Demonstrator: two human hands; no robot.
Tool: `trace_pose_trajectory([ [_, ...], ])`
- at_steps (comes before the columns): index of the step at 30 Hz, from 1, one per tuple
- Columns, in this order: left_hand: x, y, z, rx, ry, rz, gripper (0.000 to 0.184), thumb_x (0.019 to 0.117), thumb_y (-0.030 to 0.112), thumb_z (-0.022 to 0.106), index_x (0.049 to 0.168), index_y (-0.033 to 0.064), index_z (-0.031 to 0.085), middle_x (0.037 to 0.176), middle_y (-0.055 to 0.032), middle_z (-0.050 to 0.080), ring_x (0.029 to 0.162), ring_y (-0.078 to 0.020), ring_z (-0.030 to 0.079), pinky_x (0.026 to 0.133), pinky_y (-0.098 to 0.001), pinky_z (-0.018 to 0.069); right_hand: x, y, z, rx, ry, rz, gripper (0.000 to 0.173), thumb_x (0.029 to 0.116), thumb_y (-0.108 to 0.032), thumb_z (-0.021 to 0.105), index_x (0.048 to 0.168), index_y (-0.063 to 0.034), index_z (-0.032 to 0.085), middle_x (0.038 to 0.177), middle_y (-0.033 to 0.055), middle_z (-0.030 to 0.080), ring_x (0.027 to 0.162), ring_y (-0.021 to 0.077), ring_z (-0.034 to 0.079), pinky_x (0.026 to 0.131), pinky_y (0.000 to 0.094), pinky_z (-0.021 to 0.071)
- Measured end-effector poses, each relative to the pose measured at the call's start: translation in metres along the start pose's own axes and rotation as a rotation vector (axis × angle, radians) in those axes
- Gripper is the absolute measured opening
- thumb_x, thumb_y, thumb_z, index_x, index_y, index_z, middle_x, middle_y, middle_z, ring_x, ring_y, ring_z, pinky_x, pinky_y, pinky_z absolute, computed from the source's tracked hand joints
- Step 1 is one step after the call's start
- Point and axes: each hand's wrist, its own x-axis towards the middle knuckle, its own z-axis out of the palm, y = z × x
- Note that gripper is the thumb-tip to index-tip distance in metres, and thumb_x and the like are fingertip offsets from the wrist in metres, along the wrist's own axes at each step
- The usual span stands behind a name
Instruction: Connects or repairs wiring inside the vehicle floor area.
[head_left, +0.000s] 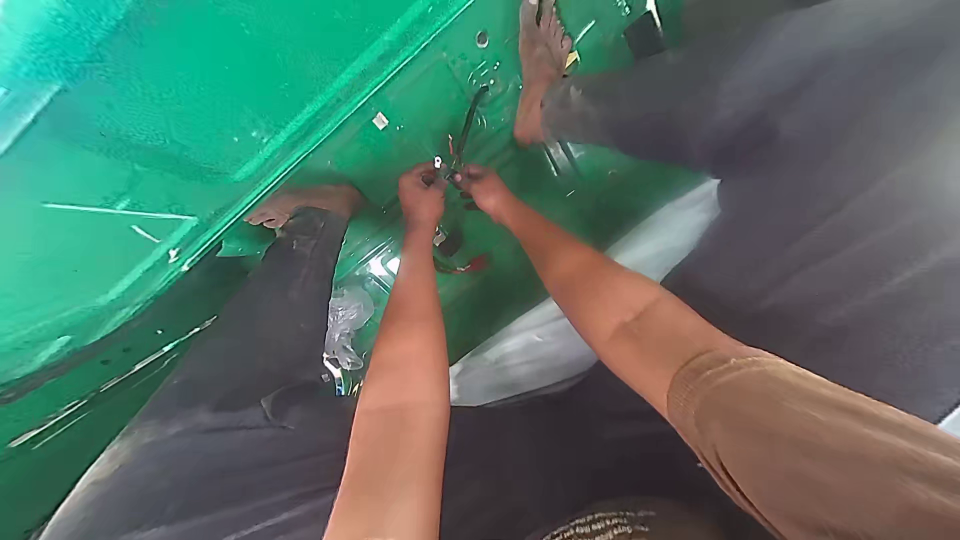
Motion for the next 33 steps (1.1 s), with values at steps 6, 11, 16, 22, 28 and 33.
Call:
trace_pose_trajectory([
  [6,-0.007,0.021,0.015,0.406,-0.119,0.012,0.034,0.0927,0.010,0.062,0.125,0.0075,0.072,0.118,-0.0182,0.070,0.112,-0.0343,0.067,0.100,-0.0574,0.0499,-0.013,0.005,-0.024,-0.049,-0.015,-0.118,0.019,0.1047,-0.019,0.060,0.106,-0.0007,0.066,0.092,0.0094,0.064,0.078,0.0146,0.061,0.074,0.0343,0.0548],
  [11,-0.009,0.019,0.024,0.444,-0.103,0.048,0.032,0.0941,0.013,0.060,0.122,0.0054,0.072,0.123,-0.0196,0.068,0.115,-0.0365,0.065,0.102,-0.0578,0.0498,-0.017,0.006,-0.031,-0.129,-0.004,-0.120,0.021,0.1036,-0.021,0.062,0.111,-0.0027,0.069,0.098,0.0109,0.068,0.085,0.0174,0.064,0.082,0.0390,0.0562],
  [16,0.002,0.009,0.013,0.213,-0.107,-0.080,0.029,0.0950,0.022,0.066,0.118,0.0060,0.073,0.114,-0.0153,0.073,0.107,-0.0293,0.069,0.098,-0.0558,0.0527,-0.015,0.007,-0.020,-0.009,0.063,0.005,0.032,0.0964,-0.023,0.073,0.118,-0.0016,0.064,0.105,0.0144,0.069,0.087,0.0218,0.068,0.081,0.0420,0.0586],
  [22,0.014,-0.001,0.012,-0.106,-0.116,-0.219,0.027,0.0958,0.029,0.072,0.109,0.0055,0.071,0.088,-0.0037,0.069,0.066,-0.0096,0.059,0.061,-0.0304,0.0521,-0.004,0.002,-0.017,0.109,0.002,0.099,0.063,0.0928,-0.021,0.076,0.146,-0.0047,0.047,0.121,0.0196,0.067,0.088,0.0251,0.071,0.079,0.0413,0.0611],
  [28,0.025,0.008,0.023,0.105,-0.138,-0.256,0.030,0.0907,0.027,0.077,0.107,0.0025,0.072,0.098,-0.0136,0.070,0.084,-0.0226,0.064,0.079,-0.0477,0.0540,-0.006,0.000,-0.024,0.157,-0.131,0.154,0.042,0.1024,-0.030,0.063,0.139,-0.0111,0.059,0.129,0.0157,0.064,0.113,0.0299,0.064,0.089,0.0529,0.0560],
  [33,0.023,0.005,0.034,0.145,-0.025,-0.200,0.032,0.0957,0.028,0.070,0.108,-0.0008,0.070,0.102,-0.0173,0.071,0.097,-0.0278,0.068,0.093,-0.0525,0.0537,-0.007,0.001,-0.026,0.199,-0.159,0.069,0.033,0.1035,-0.027,0.057,0.129,-0.0078,0.065,0.115,0.0150,0.067,0.099,0.0266,0.067,0.079,0.0489,0.0584],
])
